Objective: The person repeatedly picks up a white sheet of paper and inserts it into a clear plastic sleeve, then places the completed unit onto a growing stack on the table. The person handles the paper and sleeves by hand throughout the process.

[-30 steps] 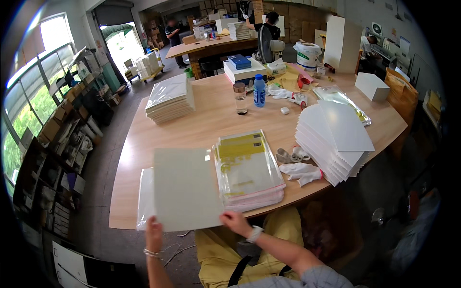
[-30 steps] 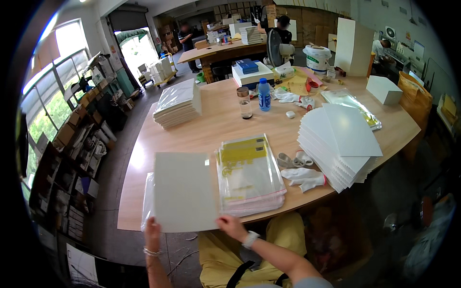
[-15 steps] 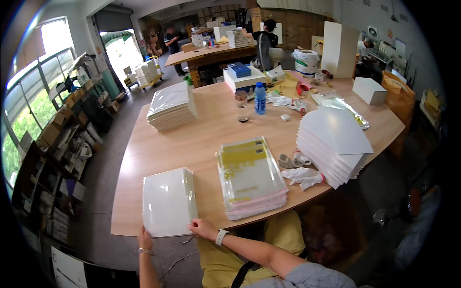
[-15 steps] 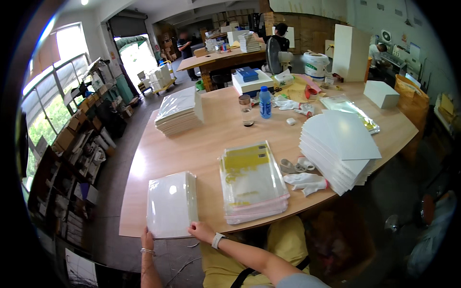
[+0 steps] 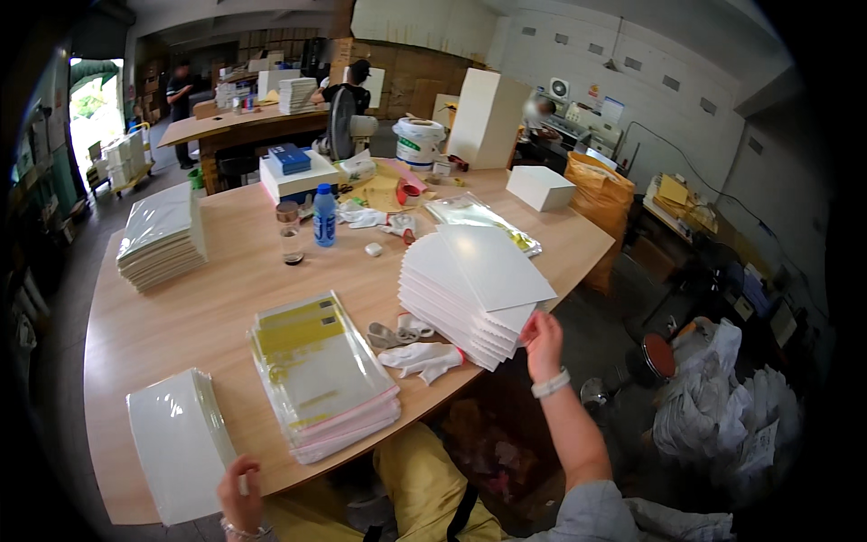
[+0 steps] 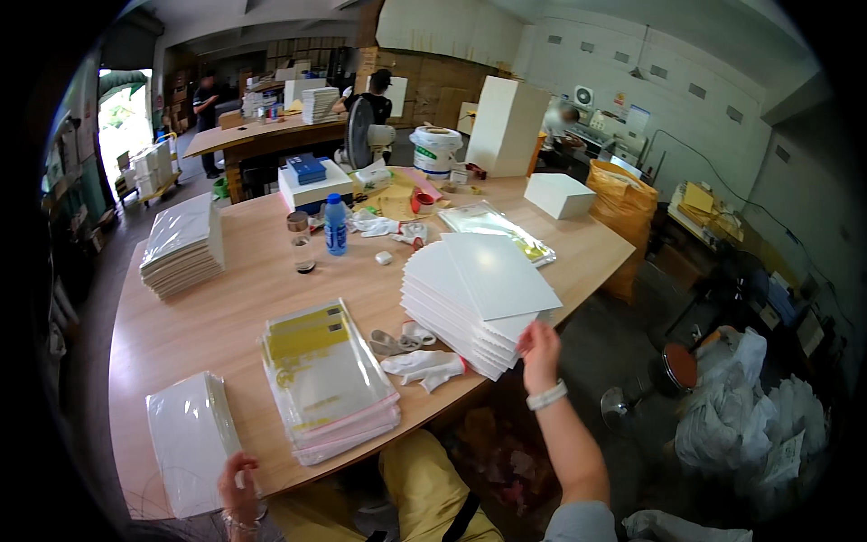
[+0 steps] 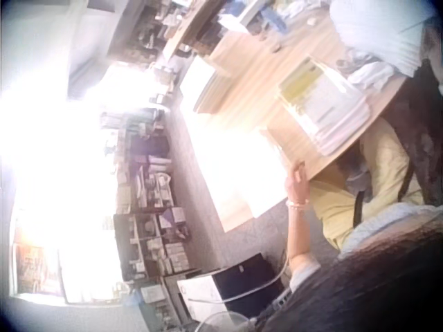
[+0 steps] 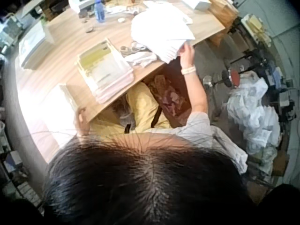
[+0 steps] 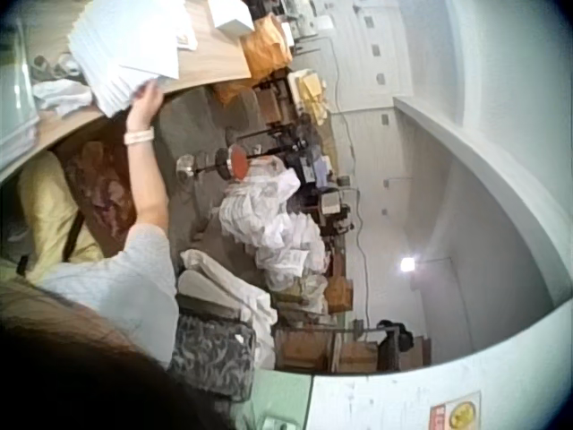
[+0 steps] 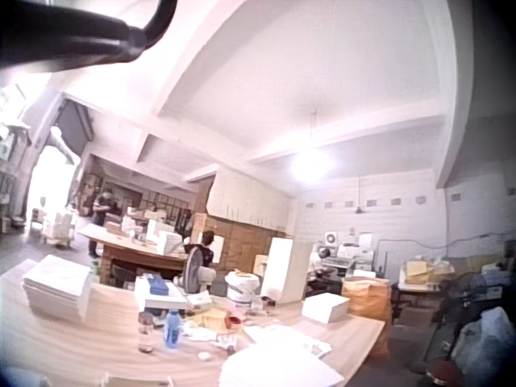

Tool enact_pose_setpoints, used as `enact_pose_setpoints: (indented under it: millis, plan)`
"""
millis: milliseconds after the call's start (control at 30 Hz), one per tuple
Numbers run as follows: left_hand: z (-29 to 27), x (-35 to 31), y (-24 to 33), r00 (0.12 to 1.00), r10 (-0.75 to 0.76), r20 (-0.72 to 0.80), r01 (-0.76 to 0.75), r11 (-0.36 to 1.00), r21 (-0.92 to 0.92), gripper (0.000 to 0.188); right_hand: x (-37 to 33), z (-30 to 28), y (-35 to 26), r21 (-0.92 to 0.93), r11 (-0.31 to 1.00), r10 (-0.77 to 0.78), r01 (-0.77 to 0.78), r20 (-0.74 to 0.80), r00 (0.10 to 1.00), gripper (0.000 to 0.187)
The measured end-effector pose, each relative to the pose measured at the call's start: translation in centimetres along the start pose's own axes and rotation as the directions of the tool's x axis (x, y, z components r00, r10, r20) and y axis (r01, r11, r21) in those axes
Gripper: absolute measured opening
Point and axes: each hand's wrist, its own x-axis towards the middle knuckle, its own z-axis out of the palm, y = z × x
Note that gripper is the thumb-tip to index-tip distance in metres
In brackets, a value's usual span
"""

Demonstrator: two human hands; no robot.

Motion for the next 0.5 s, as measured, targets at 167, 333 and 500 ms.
enact_pose_setpoints:
  millis: [167,333,500]
  plan:
    - [9.5,5.5,-0.4,0.952,0.267,0.149,-0.286,0.949,0.131,0.021,10.4,-10.2,2.3,0.013,0.931,0.358,-0.365,-0.231,0.905,0.013]
    - [16.8,9.4,-3.9,0.952,0.158,0.261,-0.278,0.8,0.532,0.027,13.5,-11.2,2.8,-0.129,0.939,0.301,-0.318,-0.135,0.944,0.011]
    - [16.3,10.7,-2.6,0.852,0.003,0.523,-0.425,0.587,0.689,0.028,12.3,-3.6,-0.5,-0.322,0.896,0.293,-0.304,-0.085,0.952,0.013]
